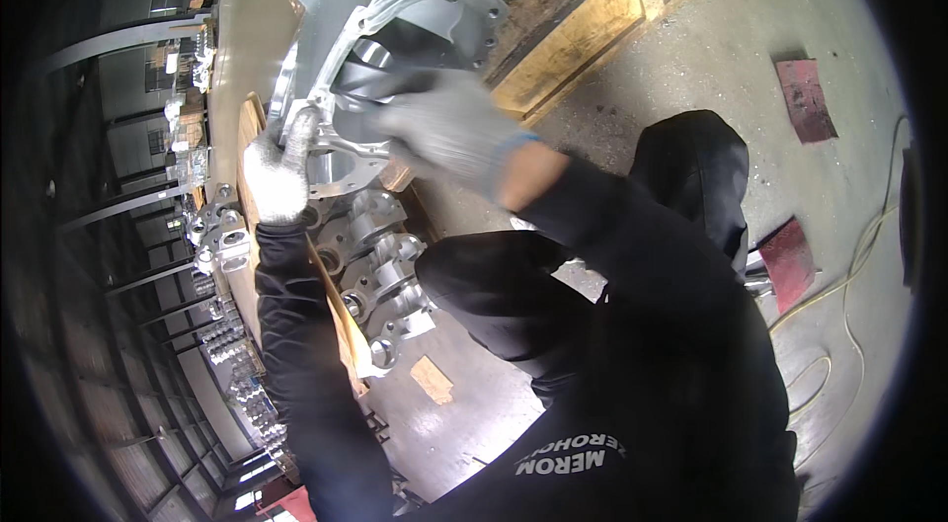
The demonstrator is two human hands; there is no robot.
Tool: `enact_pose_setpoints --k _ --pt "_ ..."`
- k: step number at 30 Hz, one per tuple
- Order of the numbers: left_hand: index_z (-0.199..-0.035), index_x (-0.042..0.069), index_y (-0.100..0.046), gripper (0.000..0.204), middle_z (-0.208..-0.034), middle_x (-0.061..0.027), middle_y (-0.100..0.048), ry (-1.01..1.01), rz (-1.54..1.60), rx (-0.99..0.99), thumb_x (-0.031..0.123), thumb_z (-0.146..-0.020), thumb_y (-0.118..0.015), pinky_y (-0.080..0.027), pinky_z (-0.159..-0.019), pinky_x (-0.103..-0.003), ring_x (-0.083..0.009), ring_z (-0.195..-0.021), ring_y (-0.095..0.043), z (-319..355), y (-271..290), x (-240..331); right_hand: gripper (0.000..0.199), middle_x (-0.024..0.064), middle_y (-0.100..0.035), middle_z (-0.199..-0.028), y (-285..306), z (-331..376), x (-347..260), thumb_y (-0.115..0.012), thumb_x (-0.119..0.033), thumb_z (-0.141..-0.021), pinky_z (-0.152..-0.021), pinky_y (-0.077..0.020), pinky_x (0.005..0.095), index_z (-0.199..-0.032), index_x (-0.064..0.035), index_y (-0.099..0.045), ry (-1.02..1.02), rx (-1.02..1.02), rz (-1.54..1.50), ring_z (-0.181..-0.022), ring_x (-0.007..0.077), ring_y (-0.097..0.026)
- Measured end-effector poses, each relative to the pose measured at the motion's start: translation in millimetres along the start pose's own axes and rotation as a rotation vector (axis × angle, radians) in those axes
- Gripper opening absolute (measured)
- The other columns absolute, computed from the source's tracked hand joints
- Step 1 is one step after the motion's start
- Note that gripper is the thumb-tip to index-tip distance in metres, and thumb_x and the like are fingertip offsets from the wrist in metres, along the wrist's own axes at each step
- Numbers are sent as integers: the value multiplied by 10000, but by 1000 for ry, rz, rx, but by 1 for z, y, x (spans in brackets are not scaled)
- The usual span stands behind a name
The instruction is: The person sits on the floor and uses a file and sandpaper to deburr and smooth the edges of a metal casting. They rotate the part to access different surfaces, then place it on a wooden pallet with other finished parts.
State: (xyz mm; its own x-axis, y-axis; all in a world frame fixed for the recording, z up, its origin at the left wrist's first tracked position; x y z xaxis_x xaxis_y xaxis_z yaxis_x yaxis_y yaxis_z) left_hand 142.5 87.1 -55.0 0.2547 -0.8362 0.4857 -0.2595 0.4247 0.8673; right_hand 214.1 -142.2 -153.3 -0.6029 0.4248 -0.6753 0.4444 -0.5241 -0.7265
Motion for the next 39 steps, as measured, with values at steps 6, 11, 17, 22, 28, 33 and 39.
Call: enact_pose_setpoints --k 6,11,17,22,28,33,39 --pt "-1103 -91 -737 492 -850 -56 -701 20 -147 33 393 -1026 -695 -497 -714 -281 -95 -770 -594 1 2 -5 105 44 -654 -704 2 18 6 -647 -102 -904 -586 -534 335 -952 -60 -730 173 145 201 -649 160 -665" --pt "-1113 -88 -741 405 -853 -28 -709 37 93 -20 301 -1001 -742 -516 -688 -264 -86 -793 -619 -2 1 0 45 84 -689 -716 -2 -31 12 -690 -96 -791 -606 -565 397 -826 -98 -719 1154 158 1080 -663 258 -695" --pt "-1111 -70 -754 403 -820 -1 -669 83 79 -30 317 -1001 -740 -468 -709 -247 -72 -764 -565 1 3 1 187 1 -600 -696 36 22 -52 -723 -197 -914 -484 -419 231 -1002 -33 -729 23 -54 531 -522 61 -514" --pt "-1148 -89 -731 467 -795 -11 -652 67 33 -25 356 -1008 -723 -463 -703 -253 -80 -749 -549 -2 3 -2 73 -1 -579 -595 30 7 -33 -706 -117 -903 -511 -487 296 -833 -100 -716 450 -158 954 -487 109 -569" --pt "-1167 -78 -729 438 -833 -13 -657 92 -22 -48 334 -1016 -721 -460 -734 -257 -83 -780 -549 2 4 -1 186 19 -605 -624 28 22 -29 -671 -146 -967 -531 -497 292 -805 -74 -727 -59 -10 295 -515 102 -590" --pt "-1193 -63 -728 428 -889 7 -664 115 3 -21 325 -1011 -733 -455 -750 -249 -76 -813 -548 2 4 -3 154 39 -630 -701 16 28 -17 -760 -174 -918 -526 -477 267 -949 -29 -720 -122 55 24 -572 103 -593" --pt "-1244 -40 -666 427 -1065 -87 -697 -233 -234 240 286 -985 -760 -508 -832 -298 -143 -919 -629 14 -12 16 192 28 -653 -734 -10 17 7 -674 -29 -907 -559 -472 277 -1088 13 -719 57 92 -205 -631 104 -606"
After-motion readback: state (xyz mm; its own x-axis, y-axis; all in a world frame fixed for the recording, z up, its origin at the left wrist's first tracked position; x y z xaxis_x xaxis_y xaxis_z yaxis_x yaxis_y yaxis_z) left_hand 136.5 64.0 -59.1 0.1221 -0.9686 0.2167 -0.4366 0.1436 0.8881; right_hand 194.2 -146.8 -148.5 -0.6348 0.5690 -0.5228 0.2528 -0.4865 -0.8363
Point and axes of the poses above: each hand's wrist, its own z-axis away from the middle knuckle, its own y-axis out of the back of the hand, x = y × z, the point moved 1 cm from there along -z, towards the middle knuckle
